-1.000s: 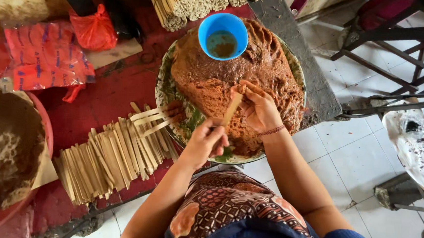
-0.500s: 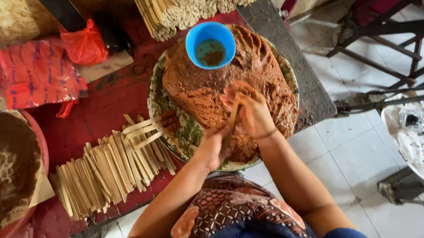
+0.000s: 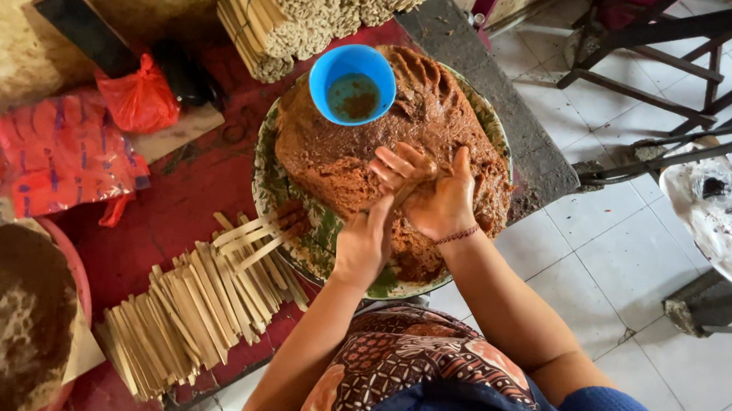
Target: The person wraps portions of a food paste around wooden sticks by hand and places the skewers onto a pile.
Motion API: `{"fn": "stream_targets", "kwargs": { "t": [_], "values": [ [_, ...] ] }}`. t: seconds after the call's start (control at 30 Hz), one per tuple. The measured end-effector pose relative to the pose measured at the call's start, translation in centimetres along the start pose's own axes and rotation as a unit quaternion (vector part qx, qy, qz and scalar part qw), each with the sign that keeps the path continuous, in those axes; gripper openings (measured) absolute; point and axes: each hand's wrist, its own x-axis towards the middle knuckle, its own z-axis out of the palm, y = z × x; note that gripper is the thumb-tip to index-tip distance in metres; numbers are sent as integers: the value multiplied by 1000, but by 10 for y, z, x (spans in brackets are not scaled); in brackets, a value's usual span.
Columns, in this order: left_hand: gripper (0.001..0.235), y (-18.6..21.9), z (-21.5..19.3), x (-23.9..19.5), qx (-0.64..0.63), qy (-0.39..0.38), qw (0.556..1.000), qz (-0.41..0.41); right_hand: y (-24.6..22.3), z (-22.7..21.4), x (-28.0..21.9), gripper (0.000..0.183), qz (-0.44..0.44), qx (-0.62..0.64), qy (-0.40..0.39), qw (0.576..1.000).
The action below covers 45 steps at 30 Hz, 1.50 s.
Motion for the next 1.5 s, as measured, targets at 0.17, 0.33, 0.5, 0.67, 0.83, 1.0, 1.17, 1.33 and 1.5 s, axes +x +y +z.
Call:
{"fn": "stream_targets", "kwargs": {
  "t": [0.17,0.33,0.5,0.67,0.83,1.0,1.17,1.33,1.5],
  "values": [
    [23,15,-5,2,-50,-24,998,5,0,-25,38,70,-29,-63,48,996],
    [22,40,-57,25,-599,-91,712,-355,2,-19,42,40,-100,-156,-34,982],
    [13,26,-60,14,-663,-80,586,-459,5,-22,26,40,-56,-171,-123,976],
    [8,27,-62,10,-691,-129,546,-455,9,-19,35,41,-88,-169,-8,982],
    [24,2,-75,19,-553,-51,762,-333,0,-6,49,51,-81,-191,-141,968],
    [21,-11,-40,10,-227,79,948,-210,1,19,62,57,-157,-385,-66,907],
    [25,-24,-113,-58,-58,48,965,-250,-19,60,126,51,-208,-890,-176,367],
    [32,-16,-119,-141,28,-31,940,-338,-22,76,146,94,11,-982,-168,81],
    [32,0,-129,-120,33,-93,925,-368,-69,35,245,17,-370,-911,-157,92]
  ]
}}
